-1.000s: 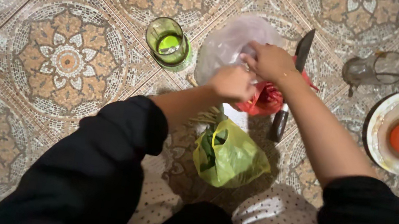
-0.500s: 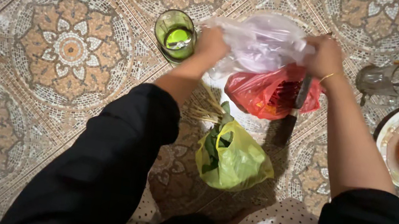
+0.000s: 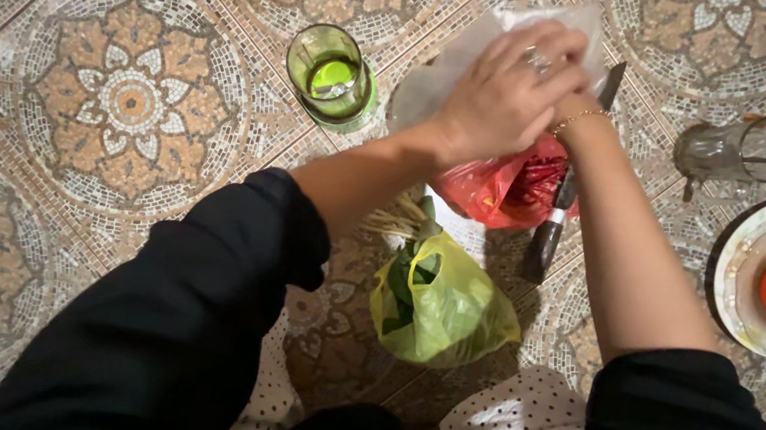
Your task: The person transfers small purple onions from a plastic bag into a blender jar. Then, using a large knife, they cut the stems off red chilies and place the chilies into the same blender jar.
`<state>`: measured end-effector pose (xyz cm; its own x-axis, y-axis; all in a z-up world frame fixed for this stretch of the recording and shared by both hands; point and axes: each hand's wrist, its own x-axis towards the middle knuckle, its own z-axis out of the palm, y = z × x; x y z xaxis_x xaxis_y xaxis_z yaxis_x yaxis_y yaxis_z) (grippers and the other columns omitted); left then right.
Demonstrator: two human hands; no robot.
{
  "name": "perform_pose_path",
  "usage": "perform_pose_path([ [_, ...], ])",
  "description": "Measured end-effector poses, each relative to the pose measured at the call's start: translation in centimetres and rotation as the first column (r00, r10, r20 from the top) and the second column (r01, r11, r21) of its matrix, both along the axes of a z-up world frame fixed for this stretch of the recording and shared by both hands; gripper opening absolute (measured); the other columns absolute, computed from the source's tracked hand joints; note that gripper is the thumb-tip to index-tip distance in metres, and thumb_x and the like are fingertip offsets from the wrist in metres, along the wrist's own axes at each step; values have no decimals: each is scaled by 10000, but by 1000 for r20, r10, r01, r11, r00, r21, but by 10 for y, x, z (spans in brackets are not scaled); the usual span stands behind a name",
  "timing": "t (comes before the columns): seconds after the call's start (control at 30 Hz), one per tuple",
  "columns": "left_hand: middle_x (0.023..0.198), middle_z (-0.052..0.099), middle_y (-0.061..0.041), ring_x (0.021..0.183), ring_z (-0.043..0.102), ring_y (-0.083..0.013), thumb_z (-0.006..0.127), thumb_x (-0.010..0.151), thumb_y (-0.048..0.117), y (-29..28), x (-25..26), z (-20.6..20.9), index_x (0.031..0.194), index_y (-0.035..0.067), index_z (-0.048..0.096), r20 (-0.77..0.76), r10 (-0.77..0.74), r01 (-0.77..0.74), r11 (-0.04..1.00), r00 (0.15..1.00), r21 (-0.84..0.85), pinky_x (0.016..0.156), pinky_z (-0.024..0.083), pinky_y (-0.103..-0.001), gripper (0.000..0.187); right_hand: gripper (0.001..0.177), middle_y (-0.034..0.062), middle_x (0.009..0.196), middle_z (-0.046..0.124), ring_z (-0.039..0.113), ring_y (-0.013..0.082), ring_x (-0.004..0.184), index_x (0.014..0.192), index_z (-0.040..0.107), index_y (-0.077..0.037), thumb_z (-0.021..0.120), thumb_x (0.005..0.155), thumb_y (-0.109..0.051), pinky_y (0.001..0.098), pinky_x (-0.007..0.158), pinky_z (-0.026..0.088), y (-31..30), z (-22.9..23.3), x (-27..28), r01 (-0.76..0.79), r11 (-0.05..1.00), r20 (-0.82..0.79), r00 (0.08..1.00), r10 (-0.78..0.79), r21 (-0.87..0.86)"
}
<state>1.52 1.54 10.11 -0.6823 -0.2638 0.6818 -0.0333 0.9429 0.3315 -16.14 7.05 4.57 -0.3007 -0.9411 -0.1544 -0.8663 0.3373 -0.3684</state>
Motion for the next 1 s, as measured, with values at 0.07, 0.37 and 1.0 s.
perform_pose_path([
  [0.07, 1178, 632, -147, 1025, 680, -374, 651, 887, 128, -6, 2, -21, 1343, 85, 524, 322, -46, -14, 983, 945, 184, 881, 570, -513, 475, 404, 183, 1043, 741, 722, 369, 944, 1143, 699, -41, 715, 824, -287, 451, 860, 570, 10, -14, 11, -44, 996, 78, 996, 38, 76],
  [0.37, 1486, 342, -350, 1185, 548, -480, 944, 654, 346, -56, 59, -149, 1449, 78, 295, 759, 6, -467, 792, 651, 394, 938, 492, -506, 1061, 468, 173, 1181, 709, 683, 306, 1113, 1234, 658, -72, 754, 823, -273, 423, 963, 529, 45, -45, 32, -64, 982, -515, 844, 147, 176],
  [1.0, 1185, 613, -195, 1080, 631, -382, 637, 702, -100, -67, 59, -179, 1549, 107, 285, 360, -127, -180, 686, 924, 705, 925, 514, -442, 941, 248, 168, 916, 733, 727, 317, 806, 1079, 670, -33, 609, 984, -253, 442, 713, 570, 16, -65, 114, -173, 975, -422, 880, 218, 142],
])
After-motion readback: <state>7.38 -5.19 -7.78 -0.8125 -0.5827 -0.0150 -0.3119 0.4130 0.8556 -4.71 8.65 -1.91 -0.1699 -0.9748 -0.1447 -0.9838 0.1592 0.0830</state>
